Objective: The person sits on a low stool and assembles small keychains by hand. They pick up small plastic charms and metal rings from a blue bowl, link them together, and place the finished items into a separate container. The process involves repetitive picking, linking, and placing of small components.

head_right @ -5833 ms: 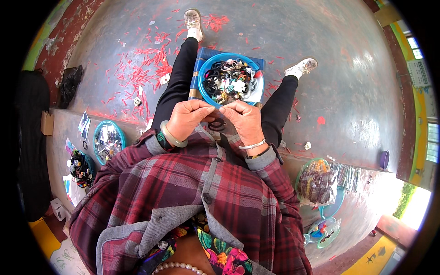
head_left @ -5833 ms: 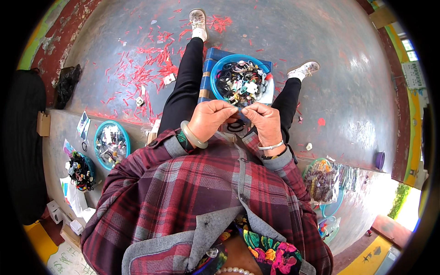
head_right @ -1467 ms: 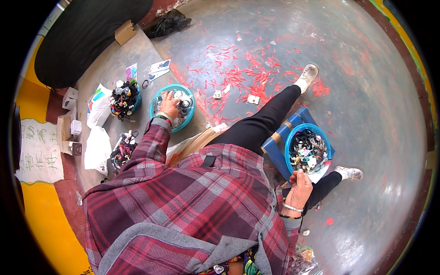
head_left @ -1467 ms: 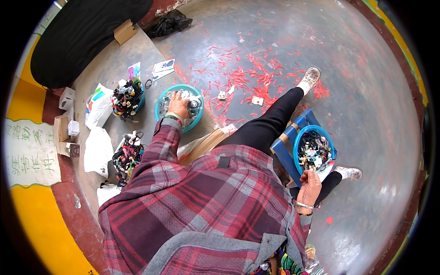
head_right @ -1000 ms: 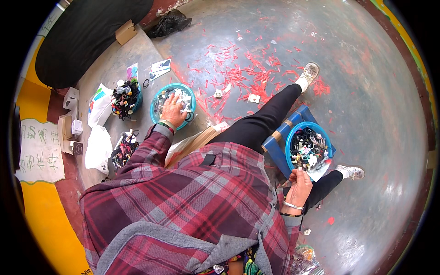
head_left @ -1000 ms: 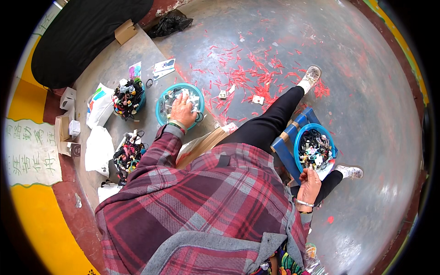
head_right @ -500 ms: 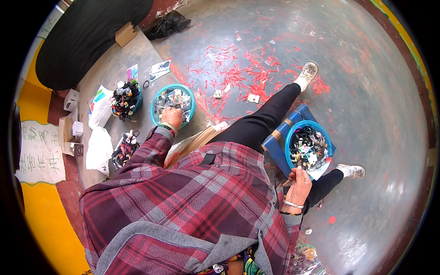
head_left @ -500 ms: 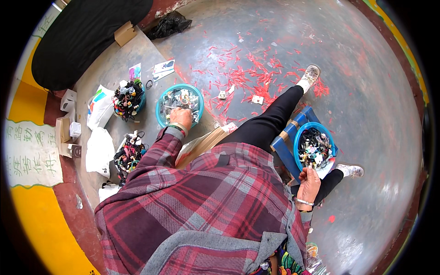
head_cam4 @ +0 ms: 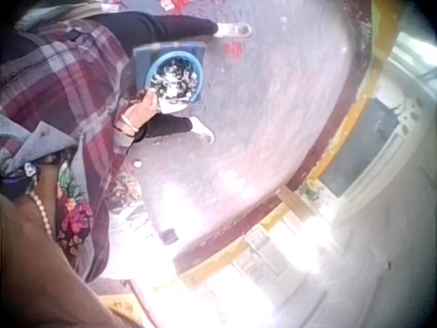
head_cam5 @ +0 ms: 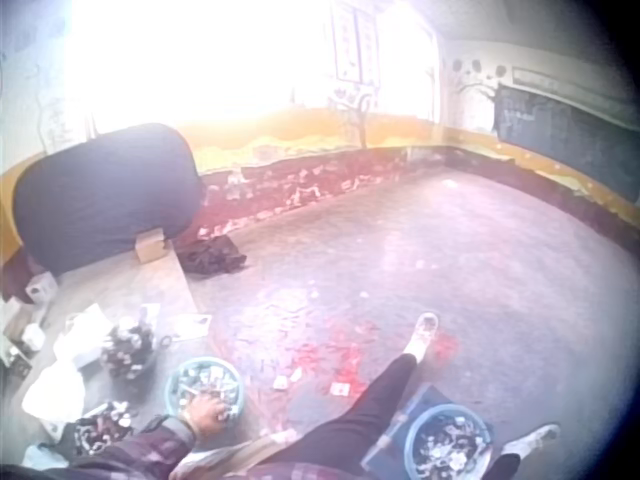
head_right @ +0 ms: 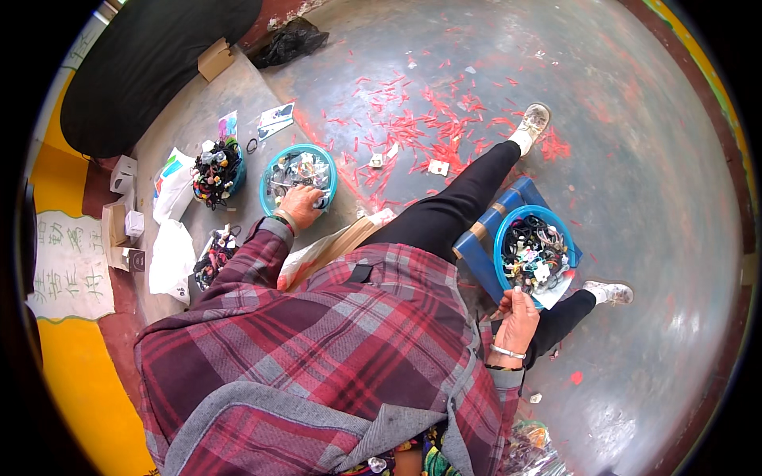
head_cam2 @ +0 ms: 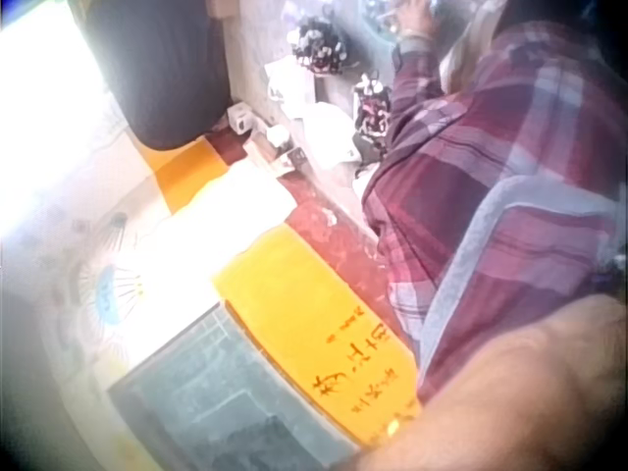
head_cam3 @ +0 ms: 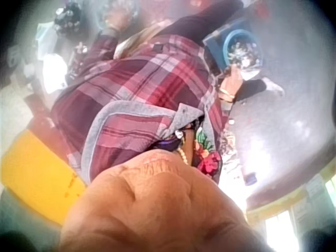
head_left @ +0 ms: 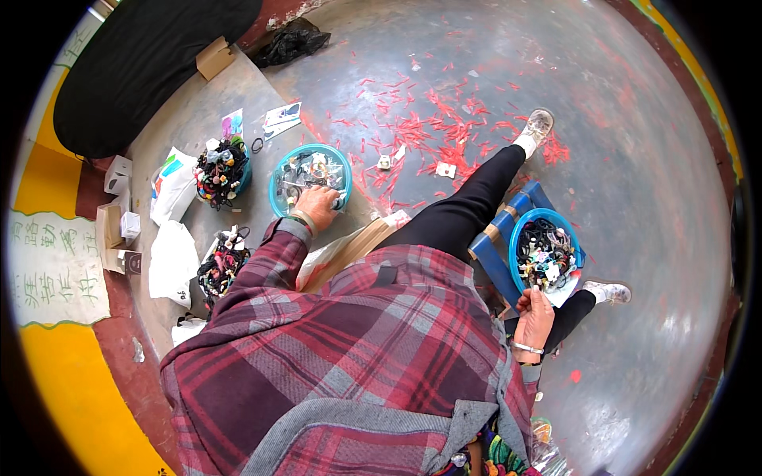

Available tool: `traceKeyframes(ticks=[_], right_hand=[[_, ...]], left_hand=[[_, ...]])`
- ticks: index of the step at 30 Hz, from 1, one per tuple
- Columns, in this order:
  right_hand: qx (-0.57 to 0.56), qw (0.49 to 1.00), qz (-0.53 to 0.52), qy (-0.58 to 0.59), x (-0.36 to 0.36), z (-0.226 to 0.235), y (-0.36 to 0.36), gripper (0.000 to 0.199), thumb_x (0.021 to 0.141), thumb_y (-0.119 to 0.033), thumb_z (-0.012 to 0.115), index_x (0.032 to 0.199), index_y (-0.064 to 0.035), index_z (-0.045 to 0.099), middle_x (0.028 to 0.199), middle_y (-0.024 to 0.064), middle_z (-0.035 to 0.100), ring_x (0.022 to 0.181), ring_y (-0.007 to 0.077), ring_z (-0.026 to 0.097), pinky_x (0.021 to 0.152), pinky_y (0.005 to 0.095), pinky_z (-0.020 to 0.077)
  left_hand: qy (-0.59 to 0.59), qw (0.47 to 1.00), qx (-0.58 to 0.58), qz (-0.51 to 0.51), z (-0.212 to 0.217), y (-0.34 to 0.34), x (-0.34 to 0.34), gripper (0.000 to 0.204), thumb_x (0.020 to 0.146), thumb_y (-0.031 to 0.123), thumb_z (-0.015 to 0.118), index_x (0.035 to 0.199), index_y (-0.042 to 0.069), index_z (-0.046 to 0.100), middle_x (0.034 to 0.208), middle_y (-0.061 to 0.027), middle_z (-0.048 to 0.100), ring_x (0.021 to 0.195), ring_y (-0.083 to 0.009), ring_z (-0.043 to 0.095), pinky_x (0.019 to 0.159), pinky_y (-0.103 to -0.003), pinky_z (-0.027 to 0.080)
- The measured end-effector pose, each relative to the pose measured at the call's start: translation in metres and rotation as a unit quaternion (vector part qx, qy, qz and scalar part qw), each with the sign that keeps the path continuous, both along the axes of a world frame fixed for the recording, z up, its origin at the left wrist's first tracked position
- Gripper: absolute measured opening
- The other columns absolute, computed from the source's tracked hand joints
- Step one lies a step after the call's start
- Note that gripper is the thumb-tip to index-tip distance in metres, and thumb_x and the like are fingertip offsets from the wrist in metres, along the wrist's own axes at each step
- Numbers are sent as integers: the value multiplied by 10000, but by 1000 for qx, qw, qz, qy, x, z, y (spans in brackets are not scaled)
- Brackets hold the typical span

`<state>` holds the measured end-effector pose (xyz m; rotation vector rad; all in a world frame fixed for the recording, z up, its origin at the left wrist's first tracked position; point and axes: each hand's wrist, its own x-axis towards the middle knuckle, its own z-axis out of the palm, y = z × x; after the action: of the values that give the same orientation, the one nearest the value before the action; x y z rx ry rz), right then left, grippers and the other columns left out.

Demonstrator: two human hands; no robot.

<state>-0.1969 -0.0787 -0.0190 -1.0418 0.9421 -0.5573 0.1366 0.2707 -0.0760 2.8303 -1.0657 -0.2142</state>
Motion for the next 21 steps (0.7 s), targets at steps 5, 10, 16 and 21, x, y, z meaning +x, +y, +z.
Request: traceKeyframes(ticks=[5,10,16,21], right_hand=[[1,1000,4,2,2,3,0,227,842,-210,607,779,7,613,662,29,576,593,92,515,552,213,395],[3,1000,4,7,-1,-2,-2,222,848,-218,601,780,-6,608,667,25,574,596,91,516,557,216,399],[3,1000,13,12,-1,-3,-2,229,858,-238,586,783,-22,594,668,21,562,600,91,506,571,220,397],[12,1000,14,9,-5,-9,-2,228,859,-232,582,795,-13,594,673,22,562,610,93,509,570,222,396]], left_hand=[[2,997,9,76,-11,-10,-2,205,744,231,613,869,75,569,847,-133,607,865,-317,563,775,-422,421],[-32,977,-12,209,-8,-32,8,246,778,289,578,854,56,558,831,-167,616,840,-331,585,730,-439,447],[-14,979,-18,200,-9,-35,12,239,807,273,506,844,45,569,840,-171,622,854,-338,589,733,-439,457],[-9,989,47,143,-18,-31,6,208,787,161,456,812,45,627,864,-172,629,855,-339,596,743,-437,473]])
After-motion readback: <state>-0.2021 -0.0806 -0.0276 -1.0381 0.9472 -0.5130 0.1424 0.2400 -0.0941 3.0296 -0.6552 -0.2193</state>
